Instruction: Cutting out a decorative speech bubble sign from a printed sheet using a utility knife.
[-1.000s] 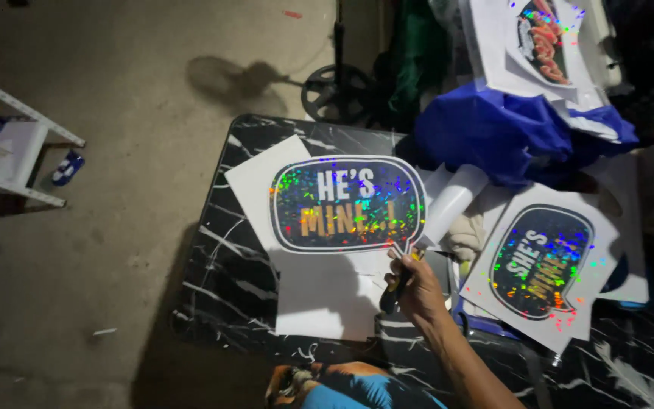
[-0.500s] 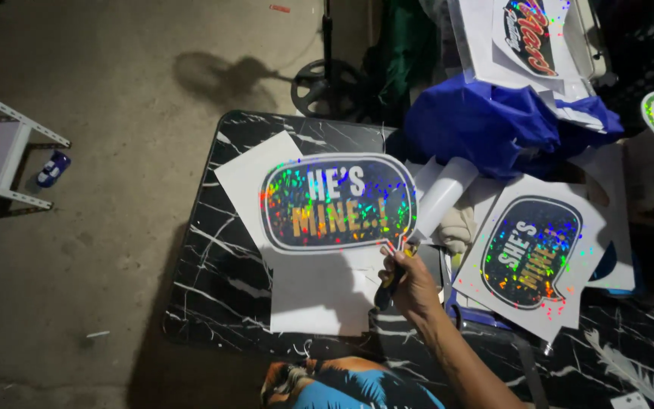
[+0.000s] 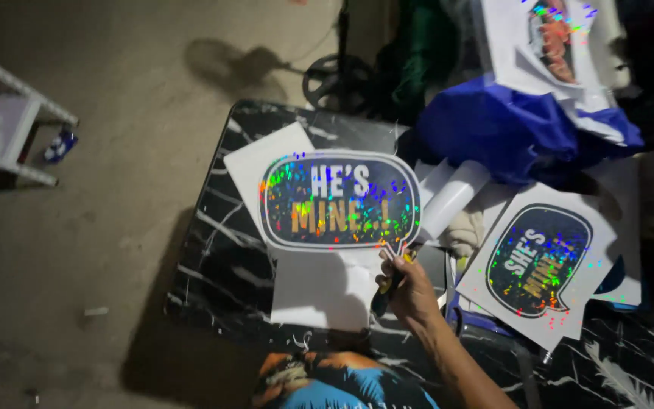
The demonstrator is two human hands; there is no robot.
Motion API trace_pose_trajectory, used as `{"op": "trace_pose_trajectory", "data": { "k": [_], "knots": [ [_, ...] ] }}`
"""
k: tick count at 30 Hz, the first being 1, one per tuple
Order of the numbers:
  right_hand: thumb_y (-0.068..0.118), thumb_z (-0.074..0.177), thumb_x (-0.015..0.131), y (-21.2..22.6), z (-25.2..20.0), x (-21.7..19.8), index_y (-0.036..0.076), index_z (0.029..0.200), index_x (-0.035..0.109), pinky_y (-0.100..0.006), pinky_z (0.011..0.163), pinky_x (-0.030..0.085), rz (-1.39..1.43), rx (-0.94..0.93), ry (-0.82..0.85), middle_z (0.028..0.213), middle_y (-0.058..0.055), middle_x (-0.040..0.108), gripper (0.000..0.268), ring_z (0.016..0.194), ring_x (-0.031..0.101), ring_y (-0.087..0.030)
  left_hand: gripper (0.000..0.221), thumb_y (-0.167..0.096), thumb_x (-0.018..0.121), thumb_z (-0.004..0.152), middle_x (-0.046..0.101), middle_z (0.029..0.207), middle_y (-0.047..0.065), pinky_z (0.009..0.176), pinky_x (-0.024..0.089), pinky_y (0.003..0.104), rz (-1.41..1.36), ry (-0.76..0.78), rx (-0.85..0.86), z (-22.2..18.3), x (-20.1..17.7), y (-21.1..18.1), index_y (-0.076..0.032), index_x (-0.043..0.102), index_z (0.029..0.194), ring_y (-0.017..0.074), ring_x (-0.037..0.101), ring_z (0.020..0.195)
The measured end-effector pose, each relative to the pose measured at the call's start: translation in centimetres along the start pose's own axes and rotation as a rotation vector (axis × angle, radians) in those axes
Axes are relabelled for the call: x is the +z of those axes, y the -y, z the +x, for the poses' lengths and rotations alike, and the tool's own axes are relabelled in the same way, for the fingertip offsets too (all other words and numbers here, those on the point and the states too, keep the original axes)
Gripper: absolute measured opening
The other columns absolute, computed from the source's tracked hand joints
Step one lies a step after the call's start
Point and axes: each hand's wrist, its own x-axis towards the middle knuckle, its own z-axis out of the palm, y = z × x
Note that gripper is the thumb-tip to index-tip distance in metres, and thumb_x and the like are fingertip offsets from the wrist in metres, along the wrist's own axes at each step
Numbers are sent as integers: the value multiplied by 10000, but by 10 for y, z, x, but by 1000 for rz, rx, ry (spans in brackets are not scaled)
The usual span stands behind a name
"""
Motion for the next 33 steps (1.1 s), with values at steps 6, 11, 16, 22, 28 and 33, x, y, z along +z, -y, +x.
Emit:
{"op": "trace_pose_trajectory", "data": {
  "k": [6, 11, 16, 22, 28, 33],
  "knots": [
    [167, 892, 692, -24, -16, 2, 64, 1147, 589, -340, 676, 452, 16, 57, 45, 998, -48, 652, 294, 787, 533, -135, 464, -237, 598, 969, 720, 1194, 134, 983, 559, 381, -1109, -378, 181, 151, -83, -364, -23, 488, 1366, 239, 716, 1081],
    [150, 892, 698, -46, -27, -1, 65, 1140, 574, -353, 692, 474, -50, 89, 100, 964, -51, 630, 289, 793, 549, -154, 437, -194, 597, 1013, 620, 1312, 85, 1019, 501, 364, -1536, -508, 313, 184, -77, -468, -5, 462, 1383, 182, 590, 1199],
    [116, 888, 685, -29, -30, -34, 78, 1154, 556, -329, 727, 497, -187, 86, 67, 976, -64, 636, 299, 810, 583, -159, 327, -152, 566, 1030, 668, 1196, 65, 922, 492, 273, -1348, -638, 197, 196, -124, -447, -17, 541, 1327, 134, 599, 1060],
    [114, 889, 653, -4, -22, -81, 61, 1229, 558, -302, 608, 455, -461, 23, -41, 945, -83, 631, 356, 699, 569, -181, 232, -114, 574, 1051, 717, 966, 35, 767, 525, 240, -807, -239, 348, 152, -228, -478, 8, 620, 1243, 81, 634, 855],
    [55, 917, 634, 35, -59, -1, 59, 1246, 541, -295, 682, 465, -436, -14, 115, 986, -100, 642, 342, 766, 576, -170, 326, -145, 593, 973, 815, 946, 80, 687, 594, 263, -274, 129, 421, 115, -267, -530, -60, 675, 1277, 74, 757, 779],
    [21, 945, 648, 65, -99, 58, 45, 1288, 537, -279, 717, 451, -723, -96, 271, 1032, -96, 655, 361, 852, 578, -142, 359, -239, 598, 939, 815, 859, 57, 604, 583, 312, -20, 429, 459, 113, -257, -545, -149, 710, 1268, 159, 773, 611]
  ]
}}
